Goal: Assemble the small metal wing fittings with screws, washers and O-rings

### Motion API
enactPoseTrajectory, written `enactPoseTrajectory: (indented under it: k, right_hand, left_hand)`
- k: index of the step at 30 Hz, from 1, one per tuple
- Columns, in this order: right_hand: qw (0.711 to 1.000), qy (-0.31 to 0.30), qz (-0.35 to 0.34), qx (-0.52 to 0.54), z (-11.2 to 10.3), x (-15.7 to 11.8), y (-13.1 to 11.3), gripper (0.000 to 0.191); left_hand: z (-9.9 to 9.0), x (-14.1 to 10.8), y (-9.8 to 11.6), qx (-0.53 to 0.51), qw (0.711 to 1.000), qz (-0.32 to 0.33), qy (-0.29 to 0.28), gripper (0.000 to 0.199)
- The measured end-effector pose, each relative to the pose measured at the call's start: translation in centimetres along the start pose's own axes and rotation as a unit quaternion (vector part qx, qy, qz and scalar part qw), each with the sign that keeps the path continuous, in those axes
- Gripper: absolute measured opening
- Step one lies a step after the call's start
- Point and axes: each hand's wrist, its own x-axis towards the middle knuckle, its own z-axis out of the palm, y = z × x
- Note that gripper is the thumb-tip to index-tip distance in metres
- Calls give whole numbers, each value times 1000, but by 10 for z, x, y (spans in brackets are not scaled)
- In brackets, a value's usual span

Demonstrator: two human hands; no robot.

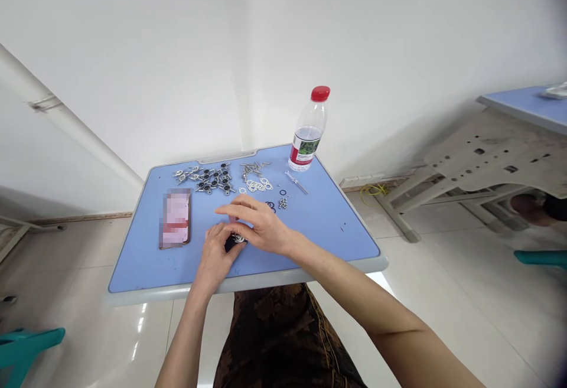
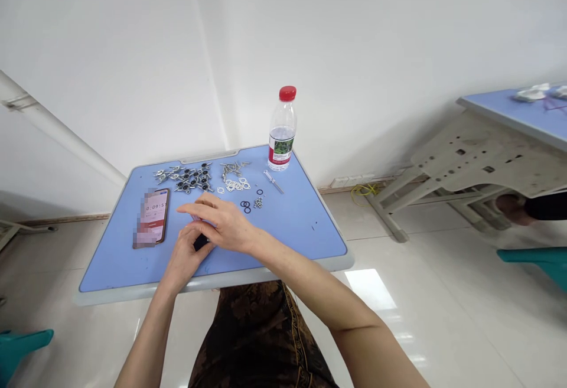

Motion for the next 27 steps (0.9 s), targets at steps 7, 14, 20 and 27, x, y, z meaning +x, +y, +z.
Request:
enactPoseTrajectory:
  k: [7,14,20,27]
  right_hand:
    - [997,28,34,67,-2,-1,3,49]
    - [997,-21,20,69,-6,0,3,39]
    - [997,-20,16,70,-9,0,0,38]
    - [997,-4,16,75,-9,0,-2,35]
  left_hand:
    - [-2,2,1,-5,1000,0,-21,9]
    - [-3,2,3,-2,1000,-5,-21,11]
    - [-3,2,6,-6,1000,-5,-20,11]
    - [-3,2,7,-7,1000,0,-19,10]
